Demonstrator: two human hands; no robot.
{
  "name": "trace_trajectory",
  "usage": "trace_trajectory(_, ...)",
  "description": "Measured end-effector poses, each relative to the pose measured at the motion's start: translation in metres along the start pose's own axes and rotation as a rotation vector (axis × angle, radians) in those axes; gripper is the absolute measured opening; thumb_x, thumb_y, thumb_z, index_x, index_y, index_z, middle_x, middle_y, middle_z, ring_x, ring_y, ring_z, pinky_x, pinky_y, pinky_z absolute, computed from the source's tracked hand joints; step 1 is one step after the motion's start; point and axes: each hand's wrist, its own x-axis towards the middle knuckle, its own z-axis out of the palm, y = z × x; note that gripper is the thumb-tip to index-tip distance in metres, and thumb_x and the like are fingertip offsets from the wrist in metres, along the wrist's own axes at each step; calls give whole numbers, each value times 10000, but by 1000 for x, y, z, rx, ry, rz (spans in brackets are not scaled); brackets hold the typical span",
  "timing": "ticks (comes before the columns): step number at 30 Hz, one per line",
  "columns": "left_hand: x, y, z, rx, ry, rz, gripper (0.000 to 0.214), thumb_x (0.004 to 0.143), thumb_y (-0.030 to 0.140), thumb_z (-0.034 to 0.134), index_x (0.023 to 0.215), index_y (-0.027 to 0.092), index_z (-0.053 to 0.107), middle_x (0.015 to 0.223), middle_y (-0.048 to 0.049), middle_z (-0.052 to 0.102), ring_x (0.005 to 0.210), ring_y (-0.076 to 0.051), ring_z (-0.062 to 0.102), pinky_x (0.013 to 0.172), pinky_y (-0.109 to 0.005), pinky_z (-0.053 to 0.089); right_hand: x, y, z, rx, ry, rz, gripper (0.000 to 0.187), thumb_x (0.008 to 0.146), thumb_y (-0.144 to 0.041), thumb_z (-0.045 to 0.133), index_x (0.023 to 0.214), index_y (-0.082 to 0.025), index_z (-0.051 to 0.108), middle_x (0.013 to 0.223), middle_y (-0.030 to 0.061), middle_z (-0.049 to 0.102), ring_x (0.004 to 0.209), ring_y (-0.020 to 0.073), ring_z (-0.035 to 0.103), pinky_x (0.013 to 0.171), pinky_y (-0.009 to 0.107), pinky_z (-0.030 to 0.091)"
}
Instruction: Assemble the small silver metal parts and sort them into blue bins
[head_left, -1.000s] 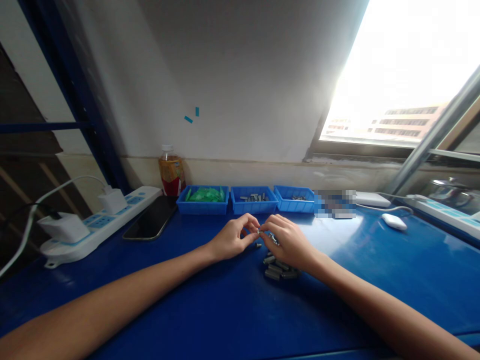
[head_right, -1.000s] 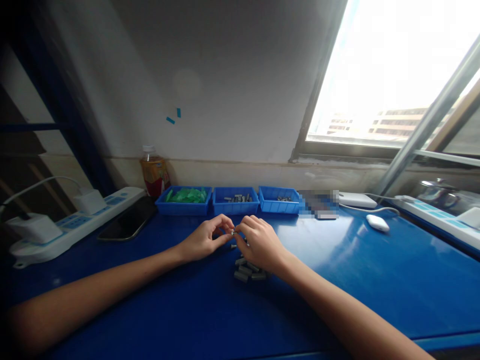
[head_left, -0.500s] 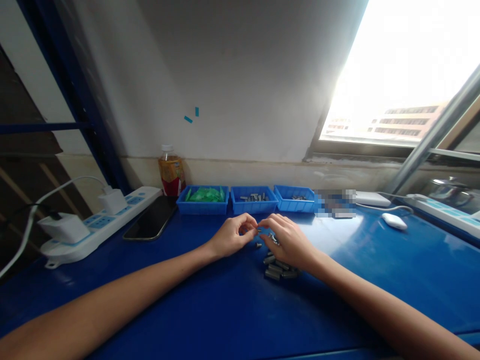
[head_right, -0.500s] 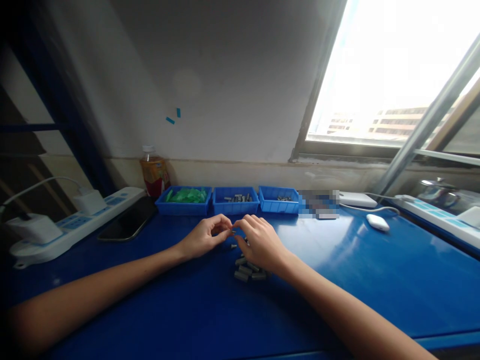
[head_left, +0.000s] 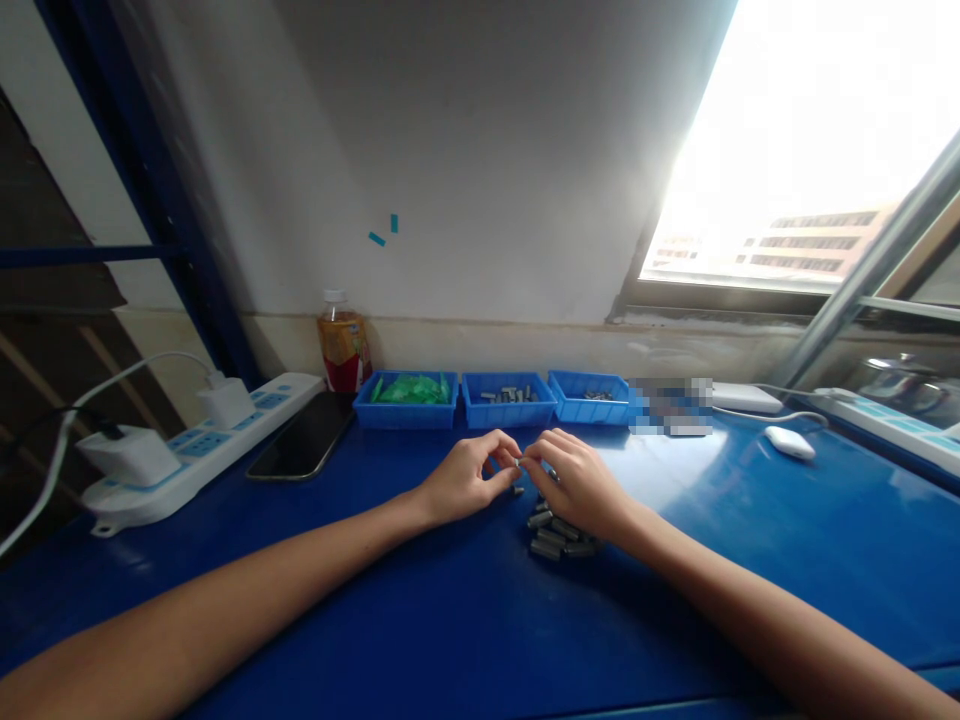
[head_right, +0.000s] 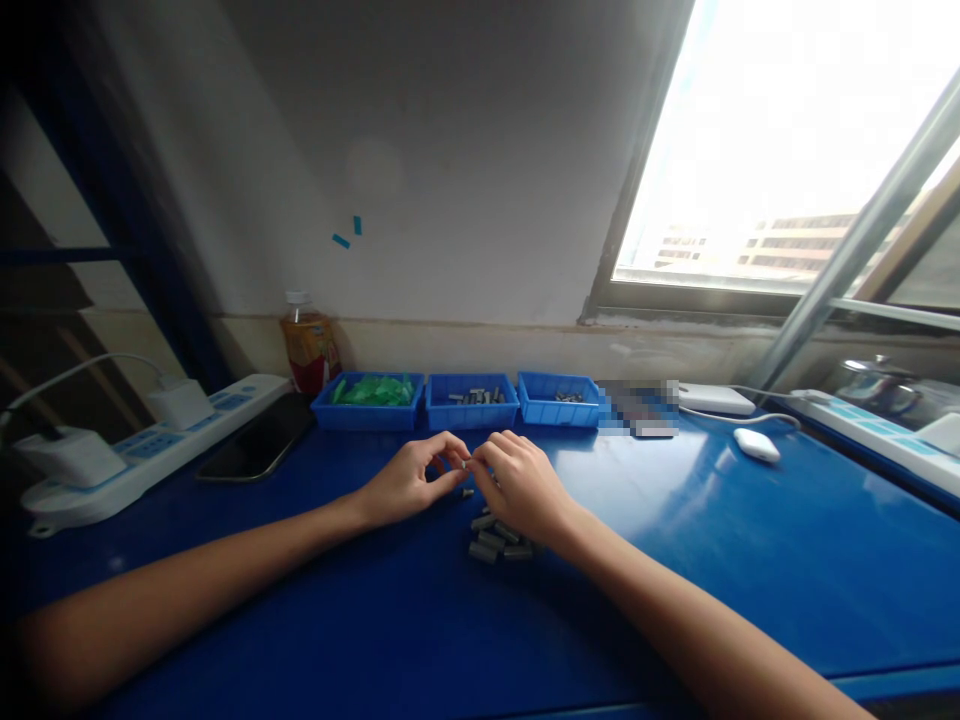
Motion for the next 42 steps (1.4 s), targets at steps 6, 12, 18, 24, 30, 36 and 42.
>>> trace_trajectory(6,0,1,0,29,9,-12,242,869,371,511,907,149,601,808,-20,658,732,-142,592,615,-218,402,-1,0,0,24,11,27,71,875,-221,514,930,-189,548,845,47,616,791,183,552,707,302,441)
trace_trajectory(12,0,1,-2,51,-38,-1,302,911,383,436,844,141,605,771,-15,652,703,-137,572,606,-221,383,-1,-2,-1,-17,-16,-34,73,888,-218,490,906,-191,555,833,51,599,776,183,538,705,307,434)
trace_trajectory(18,-2,-2,0,93,9,34,217,894,322,469,1027,164,535,811,-14,637,728,-138,586,621,-222,406,0,-1,-1,24,19,-6,165,926,-217,421,851,-183,564,781,48,593,748,165,522,688,287,420)
trace_trajectory(24,-6,-2,3,188,31,140,168,848,272,542,990,183,538,880,-32,617,819,-156,583,707,-244,437,1,0,1,-18,-21,-22,283,936,-206,365,707,-183,528,680,43,558,670,161,488,647,290,401)
trace_trajectory(30,-4,-1,1,195,75,82,191,918,305,427,932,167,557,829,-34,616,751,-151,573,685,-248,426,-1,-1,1,41,-8,35,96,902,-253,492,932,-182,549,826,44,612,785,176,551,709,295,430)
trace_trajectory(36,-3,1,1,170,41,92,269,942,329,382,854,158,570,823,-36,619,774,-153,570,707,-246,420,-1,-5,2,-38,30,-46,96,904,-226,473,935,-181,551,839,58,612,777,184,553,707,300,430)
trace_trajectory(42,-3,-2,2,249,42,32,245,927,350,403,880,178,570,824,-26,619,758,-153,568,684,-254,423,9,10,-11,-107,142,-39,183,930,-258,424,884,-183,584,805,59,622,764,181,561,710,294,420)
